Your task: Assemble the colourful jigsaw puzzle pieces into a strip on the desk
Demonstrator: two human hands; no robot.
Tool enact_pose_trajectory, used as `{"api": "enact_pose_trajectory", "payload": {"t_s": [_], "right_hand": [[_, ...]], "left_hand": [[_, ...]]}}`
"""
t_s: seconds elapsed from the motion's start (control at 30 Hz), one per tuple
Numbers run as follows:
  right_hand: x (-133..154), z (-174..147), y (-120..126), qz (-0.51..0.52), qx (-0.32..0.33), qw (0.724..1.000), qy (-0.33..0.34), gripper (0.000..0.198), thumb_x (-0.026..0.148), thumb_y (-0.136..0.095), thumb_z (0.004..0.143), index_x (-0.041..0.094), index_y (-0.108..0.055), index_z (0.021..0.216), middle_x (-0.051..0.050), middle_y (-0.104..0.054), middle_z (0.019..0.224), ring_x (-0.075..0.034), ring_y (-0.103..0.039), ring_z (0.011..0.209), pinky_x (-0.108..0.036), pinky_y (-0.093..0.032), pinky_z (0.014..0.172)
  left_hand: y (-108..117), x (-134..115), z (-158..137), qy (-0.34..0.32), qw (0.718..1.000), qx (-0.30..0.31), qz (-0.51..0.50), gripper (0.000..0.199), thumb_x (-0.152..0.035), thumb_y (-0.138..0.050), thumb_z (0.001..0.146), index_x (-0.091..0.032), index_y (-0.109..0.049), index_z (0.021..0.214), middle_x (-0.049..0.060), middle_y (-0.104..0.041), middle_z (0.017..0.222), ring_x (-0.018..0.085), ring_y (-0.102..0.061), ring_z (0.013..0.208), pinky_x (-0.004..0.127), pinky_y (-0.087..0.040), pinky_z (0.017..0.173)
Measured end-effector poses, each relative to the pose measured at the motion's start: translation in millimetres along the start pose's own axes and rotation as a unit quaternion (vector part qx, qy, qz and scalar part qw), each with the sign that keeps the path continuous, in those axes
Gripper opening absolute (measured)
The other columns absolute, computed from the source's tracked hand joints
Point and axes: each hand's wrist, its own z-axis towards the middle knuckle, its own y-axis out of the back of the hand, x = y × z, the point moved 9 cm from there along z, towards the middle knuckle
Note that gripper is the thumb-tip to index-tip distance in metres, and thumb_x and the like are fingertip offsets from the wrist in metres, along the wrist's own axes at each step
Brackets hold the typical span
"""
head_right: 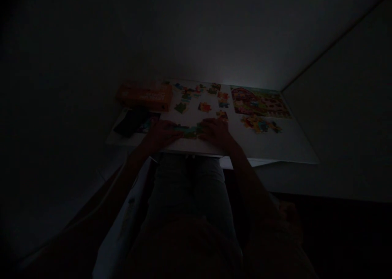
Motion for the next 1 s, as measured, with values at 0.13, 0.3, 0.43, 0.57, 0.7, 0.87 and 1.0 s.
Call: {"api": "enact_pose_trajectory", "payload": {"t_s": [0.13, 0.3, 0.43, 0.57, 0.7, 0.87, 1.0], "right_hand": [[-2, -12, 1, 0.018, -0.019, 1.0, 0.016, 0.044, 0.051, -0.064, 0.111, 0.036, -0.076, 0.15, -0.012, -0.071, 0.164, -0.038, -0.06, 0.157, -0.065, -0.041, 0.133], [-1, -18, 2, 0.034, -0.024, 0.999, 0.031, 0.043, 0.059, -0.062, 0.111, 0.041, -0.08, 0.146, -0.009, -0.074, 0.157, -0.037, -0.065, 0.15, -0.063, -0.046, 0.13], [1, -19, 2, 0.028, -0.013, 0.999, 0.021, 0.044, 0.062, -0.062, 0.111, 0.049, -0.077, 0.15, -0.005, -0.072, 0.161, -0.037, -0.063, 0.153, -0.063, -0.046, 0.131], [4, -19, 1, 0.016, -0.008, 1.0, 0.017, 0.045, 0.057, -0.06, 0.112, 0.046, -0.075, 0.153, -0.005, -0.072, 0.162, -0.036, -0.062, 0.155, -0.063, -0.044, 0.133], [12, -20, 0, 0.012, -0.009, 0.999, 0.05, 0.048, 0.048, -0.059, 0.114, 0.036, -0.074, 0.157, -0.007, -0.068, 0.17, -0.036, -0.062, 0.157, -0.063, -0.043, 0.134], [20, -21, -9, -0.007, 0.046, 0.996, 0.072, 0.047, 0.046, -0.05, 0.119, 0.047, -0.072, 0.16, 0.008, -0.055, 0.181, -0.029, -0.05, 0.169, -0.061, -0.035, 0.141], [25, -21, -9, 0.0, 0.056, 0.995, 0.085, 0.045, 0.051, -0.049, 0.119, 0.051, -0.075, 0.156, 0.011, -0.06, 0.177, -0.029, -0.053, 0.167, -0.059, -0.036, 0.141]], "left_hand": [[1, 0, -1, -0.007, 1.0, -0.02, 0.008, 0.025, -0.045, -0.074, 0.116, -0.038, -0.089, 0.135, 0.009, -0.074, 0.149, 0.032, -0.064, 0.14, 0.056, -0.038, 0.126], [0, 3, 0, 0.001, 1.0, -0.029, 0.004, 0.027, -0.048, -0.072, 0.117, -0.038, -0.09, 0.134, 0.009, -0.074, 0.148, 0.031, -0.065, 0.139, 0.054, -0.04, 0.126], [-3, 5, 1, 0.004, 1.0, -0.019, 0.019, 0.029, -0.048, -0.07, 0.117, -0.038, -0.089, 0.136, 0.01, -0.073, 0.151, 0.032, -0.065, 0.14, 0.055, -0.041, 0.126], [-5, 4, 2, -0.001, 1.0, -0.005, 0.013, 0.032, -0.05, -0.065, 0.12, -0.039, -0.088, 0.139, 0.01, -0.072, 0.154, 0.031, -0.063, 0.143, 0.055, -0.04, 0.128], [-1, 1, 2, -0.007, 1.0, -0.014, 0.008, 0.031, -0.047, -0.065, 0.12, -0.038, -0.089, 0.138, 0.009, -0.072, 0.155, 0.033, -0.063, 0.143, 0.054, -0.04, 0.128], [0, -3, 2, -0.009, 1.0, -0.008, 0.017, 0.03, -0.043, -0.066, 0.119, -0.037, -0.089, 0.138, 0.01, -0.072, 0.153, 0.034, -0.064, 0.142, 0.054, -0.043, 0.126], [-1, -3, 2, -0.006, 1.0, -0.003, 0.02, 0.031, -0.045, -0.066, 0.119, -0.04, -0.088, 0.14, 0.009, -0.071, 0.155, 0.033, -0.062, 0.144, 0.054, -0.041, 0.128]]}}
